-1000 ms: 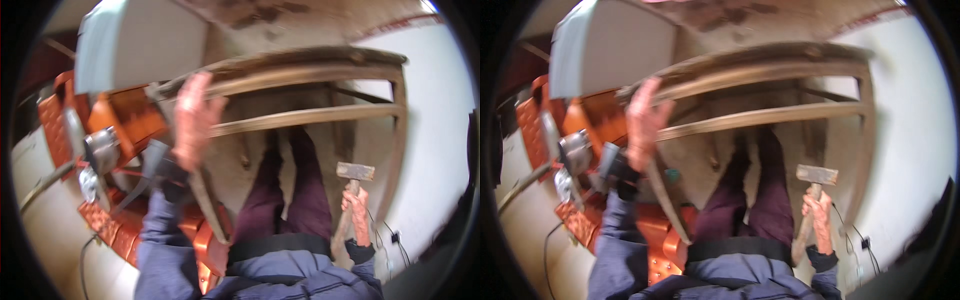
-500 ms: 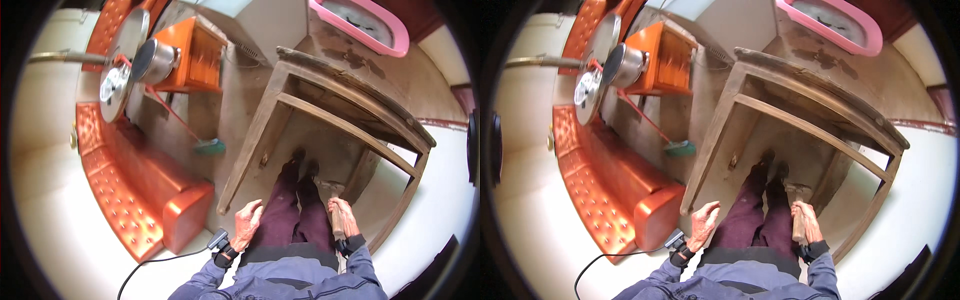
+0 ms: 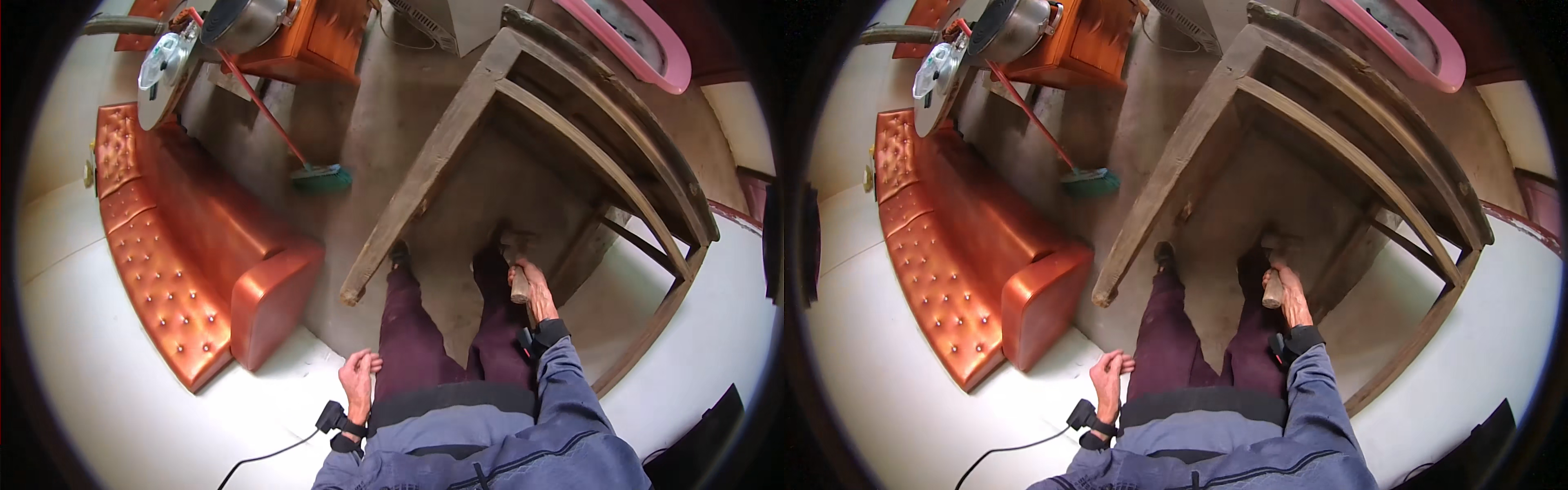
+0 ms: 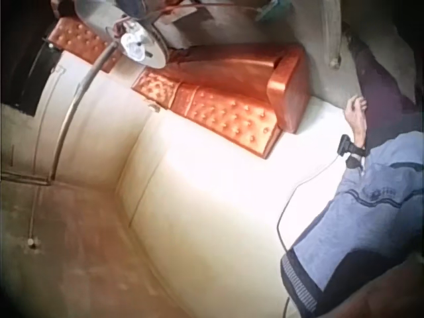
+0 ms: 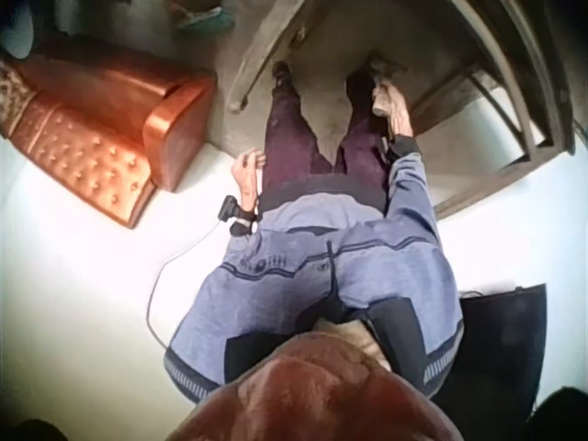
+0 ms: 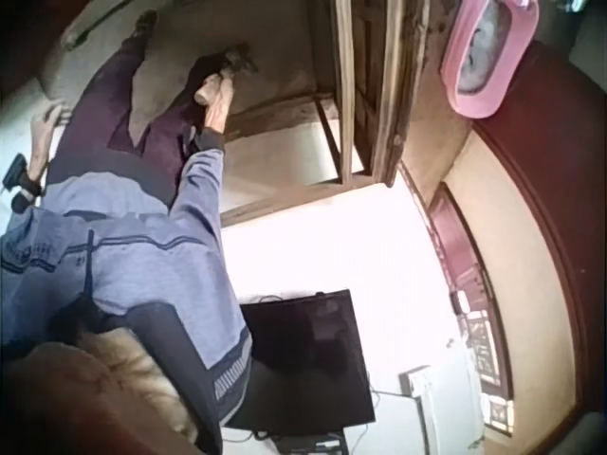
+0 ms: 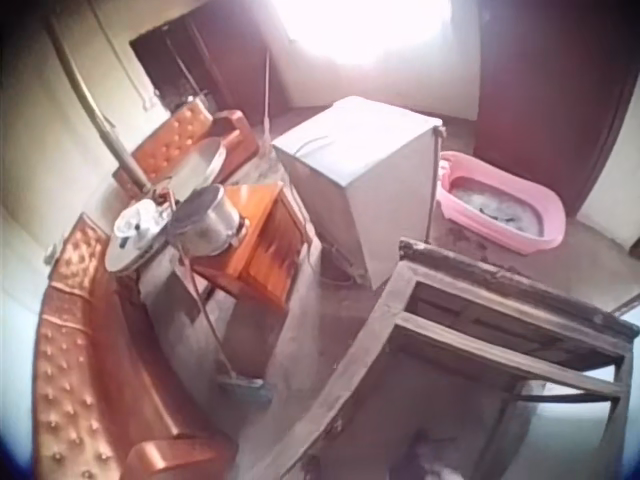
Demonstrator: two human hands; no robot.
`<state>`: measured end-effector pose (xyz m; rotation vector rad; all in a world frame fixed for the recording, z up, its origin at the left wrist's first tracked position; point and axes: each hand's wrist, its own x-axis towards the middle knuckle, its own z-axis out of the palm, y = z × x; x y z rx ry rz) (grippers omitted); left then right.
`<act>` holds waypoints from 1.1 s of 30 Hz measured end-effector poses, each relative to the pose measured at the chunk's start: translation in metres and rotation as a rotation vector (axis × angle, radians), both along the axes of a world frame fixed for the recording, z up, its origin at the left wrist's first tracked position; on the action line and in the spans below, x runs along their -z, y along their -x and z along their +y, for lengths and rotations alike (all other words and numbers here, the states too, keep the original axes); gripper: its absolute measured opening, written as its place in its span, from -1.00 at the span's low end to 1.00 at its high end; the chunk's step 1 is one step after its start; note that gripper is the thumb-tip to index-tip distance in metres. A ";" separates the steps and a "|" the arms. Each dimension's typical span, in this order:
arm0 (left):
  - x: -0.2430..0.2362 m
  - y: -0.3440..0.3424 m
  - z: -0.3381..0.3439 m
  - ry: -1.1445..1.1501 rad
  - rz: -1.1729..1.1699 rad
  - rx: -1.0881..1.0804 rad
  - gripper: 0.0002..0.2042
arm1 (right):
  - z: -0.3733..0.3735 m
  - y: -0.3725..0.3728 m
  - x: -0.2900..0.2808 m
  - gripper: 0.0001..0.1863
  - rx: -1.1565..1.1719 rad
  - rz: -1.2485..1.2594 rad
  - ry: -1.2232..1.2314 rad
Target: Sweeping the floor and using a hammer to adjust or fix a wooden table frame.
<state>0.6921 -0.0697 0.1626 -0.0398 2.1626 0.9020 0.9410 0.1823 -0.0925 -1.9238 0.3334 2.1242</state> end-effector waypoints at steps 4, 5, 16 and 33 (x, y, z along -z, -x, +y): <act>0.003 0.032 -0.028 0.020 -0.036 -0.085 -0.78 | -0.024 0.057 0.001 -0.88 -0.044 0.026 0.013; 0.012 0.043 -0.034 0.035 -0.064 -0.091 -0.77 | -0.038 0.069 0.009 -0.87 -0.071 0.023 -0.014; 0.081 0.210 -0.089 -0.090 -0.329 0.004 -0.73 | -0.193 0.203 0.095 -0.91 0.170 0.362 0.083; 0.090 0.463 -0.127 -0.065 0.181 0.088 -0.79 | -0.221 0.597 0.093 -0.89 -0.165 0.139 0.046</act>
